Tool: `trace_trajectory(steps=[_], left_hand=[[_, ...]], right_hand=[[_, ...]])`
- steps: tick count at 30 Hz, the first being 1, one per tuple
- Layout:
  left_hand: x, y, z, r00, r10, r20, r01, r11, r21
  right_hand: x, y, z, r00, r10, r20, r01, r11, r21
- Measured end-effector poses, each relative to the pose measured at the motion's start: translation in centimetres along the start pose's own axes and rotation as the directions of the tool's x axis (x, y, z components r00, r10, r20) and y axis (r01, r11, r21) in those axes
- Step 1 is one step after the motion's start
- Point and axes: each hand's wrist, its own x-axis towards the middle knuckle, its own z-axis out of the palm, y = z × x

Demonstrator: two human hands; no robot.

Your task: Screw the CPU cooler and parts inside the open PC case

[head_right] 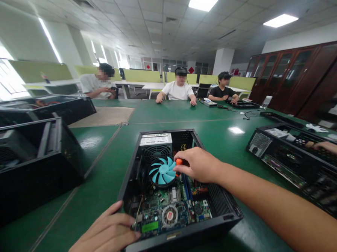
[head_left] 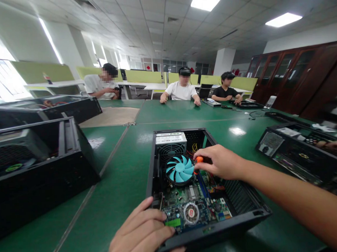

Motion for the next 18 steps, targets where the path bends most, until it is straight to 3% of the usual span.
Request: trace_trajectory(steps=[6, 10, 14, 18], left_hand=[[-0.2, -0.3, 0.6, 0.996, 0.045, -0.074, -0.046, 0.999, -0.009], [-0.2, -0.5, 1.2, 0.981, 0.075, -0.181, -0.082, 0.996, -0.03], [-0.1, -0.3, 1.4, 0.98, 0.081, -0.183, -0.09, 0.995, -0.04], [-0.1, -0.3, 1.2, 0.981, 0.086, -0.176, -0.095, 0.995, -0.042]], right_hand=[[0.2, -3.6, -2.4, 0.991, -0.1, 0.084, 0.09, 0.988, 0.125], [1.2, -5.2, -0.1, 0.979, -0.169, 0.113, 0.158, 0.982, 0.107], [2.0, -5.2, 2.1, 0.972, -0.206, 0.116, 0.199, 0.978, 0.066], [2.1, -4.9, 2.7, 0.968, -0.223, 0.116, 0.222, 0.975, 0.019]])
